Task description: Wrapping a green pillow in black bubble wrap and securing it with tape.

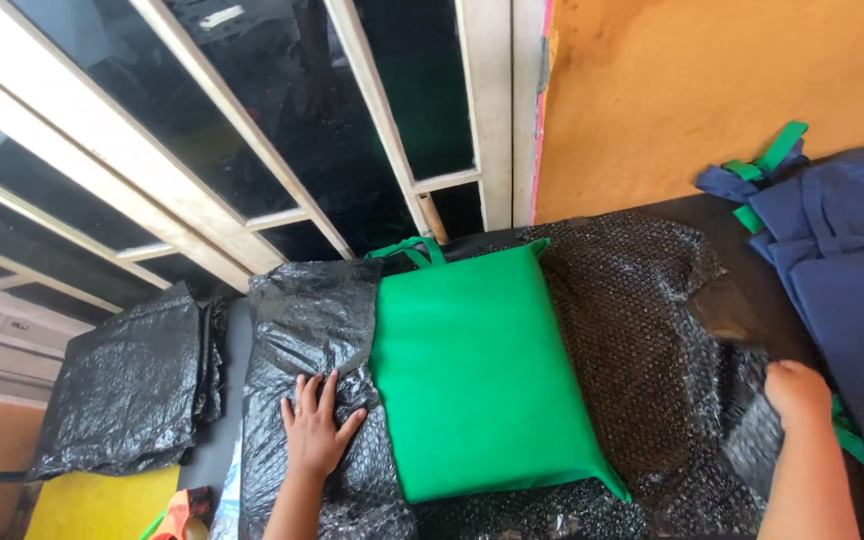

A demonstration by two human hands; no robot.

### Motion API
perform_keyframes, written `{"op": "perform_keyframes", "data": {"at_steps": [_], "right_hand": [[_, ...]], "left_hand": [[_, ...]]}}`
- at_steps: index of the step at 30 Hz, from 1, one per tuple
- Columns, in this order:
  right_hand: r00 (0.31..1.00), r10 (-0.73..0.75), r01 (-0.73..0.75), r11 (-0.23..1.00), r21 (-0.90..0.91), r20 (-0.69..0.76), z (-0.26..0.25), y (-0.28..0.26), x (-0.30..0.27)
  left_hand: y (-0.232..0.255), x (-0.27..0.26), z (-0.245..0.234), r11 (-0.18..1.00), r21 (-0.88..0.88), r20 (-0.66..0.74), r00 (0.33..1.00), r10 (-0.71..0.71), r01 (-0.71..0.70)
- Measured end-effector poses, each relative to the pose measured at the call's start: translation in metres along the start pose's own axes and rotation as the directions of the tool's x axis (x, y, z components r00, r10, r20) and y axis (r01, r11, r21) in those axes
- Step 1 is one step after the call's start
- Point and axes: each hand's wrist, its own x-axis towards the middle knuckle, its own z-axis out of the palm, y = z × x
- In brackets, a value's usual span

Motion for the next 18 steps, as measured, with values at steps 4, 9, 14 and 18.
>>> {"op": "perform_keyframes", "data": {"at_steps": [4,9,14,18], "right_hand": [[0.953,0.237,-0.302,0.78,0.549,0.188,-0.102,-0.165,-0.097],[0.918,0.043,-0.385,-0.134,0.913,0.394,-0.09,-0.323,-0.172],[0.742,-0.569,-0.129,0.398,0.908,0.355,-0.01,-0.483,-0.413],[0.589,-0.601,0.572,0.782,0.247,0.539,0.125,-0.465,-0.48]], "left_hand": [[0.004,0.0,-0.004,1.0,-0.026,0.001,1.0,-0.003,0.003],[0.002,-0.001,-0.003,0.997,-0.076,-0.014,1.0,-0.011,0.01],[-0.006,-0.003,0.001,0.986,-0.161,-0.065,0.998,0.026,-0.036],[-0.011,-0.007,-0.008,0.892,-0.45,-0.078,0.997,0.008,-0.042]]}}
